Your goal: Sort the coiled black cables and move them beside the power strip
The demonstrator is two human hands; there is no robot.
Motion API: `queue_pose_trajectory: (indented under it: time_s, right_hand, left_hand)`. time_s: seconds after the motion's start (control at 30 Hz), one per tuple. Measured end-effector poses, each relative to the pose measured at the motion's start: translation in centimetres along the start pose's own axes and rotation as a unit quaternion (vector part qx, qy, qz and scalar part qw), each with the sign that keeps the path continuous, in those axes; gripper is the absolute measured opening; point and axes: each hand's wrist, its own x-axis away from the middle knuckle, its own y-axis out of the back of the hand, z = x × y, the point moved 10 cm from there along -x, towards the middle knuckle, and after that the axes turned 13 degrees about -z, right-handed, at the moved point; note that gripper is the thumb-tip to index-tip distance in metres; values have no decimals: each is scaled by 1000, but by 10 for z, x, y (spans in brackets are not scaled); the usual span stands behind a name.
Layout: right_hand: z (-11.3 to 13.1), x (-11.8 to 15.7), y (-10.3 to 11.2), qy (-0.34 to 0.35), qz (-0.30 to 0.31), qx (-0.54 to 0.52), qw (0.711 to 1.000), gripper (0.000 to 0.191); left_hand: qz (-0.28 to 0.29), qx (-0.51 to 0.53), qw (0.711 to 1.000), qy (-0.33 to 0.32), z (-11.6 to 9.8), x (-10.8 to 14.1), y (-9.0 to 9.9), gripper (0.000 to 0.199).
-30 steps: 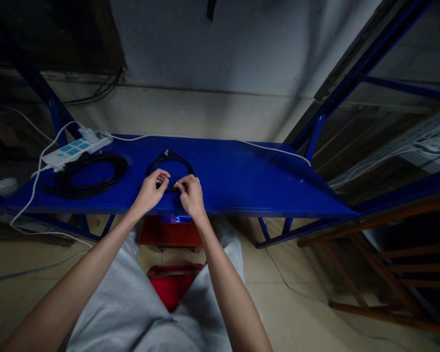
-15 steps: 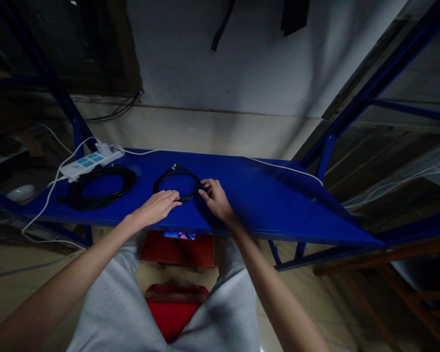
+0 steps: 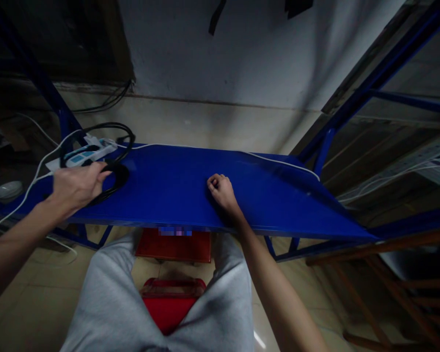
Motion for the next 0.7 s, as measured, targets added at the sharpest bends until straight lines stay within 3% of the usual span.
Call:
queue_pose_trajectory:
  time_s: [0.1,0.23,0.33,0.47,0.6,0.7]
  right_hand:
    - [-1,-1,-1,0,2,17,1000,15]
    - [0,0,-4,11,9,52,999,16]
    - [3,1,-5,16,19,77,997,17]
    - [6,3,-7,18,34,109,993,20]
    - [10,7,-3,26,8,193,981,34]
    - [15,11,-8,38,16,235,971,51]
  left_hand:
    - [32,-40,998,21,26,33,-8,35]
    - [89,-49,994,31,33,66,-22,36]
    - [95,-40,994,19,32,72,-26,34]
    - [74,-1,997,31,25,59,-22,34]
    - [9,82,993,89,-9,28,-2,43]
    - [20,171,984,44,-66,5,-9,50]
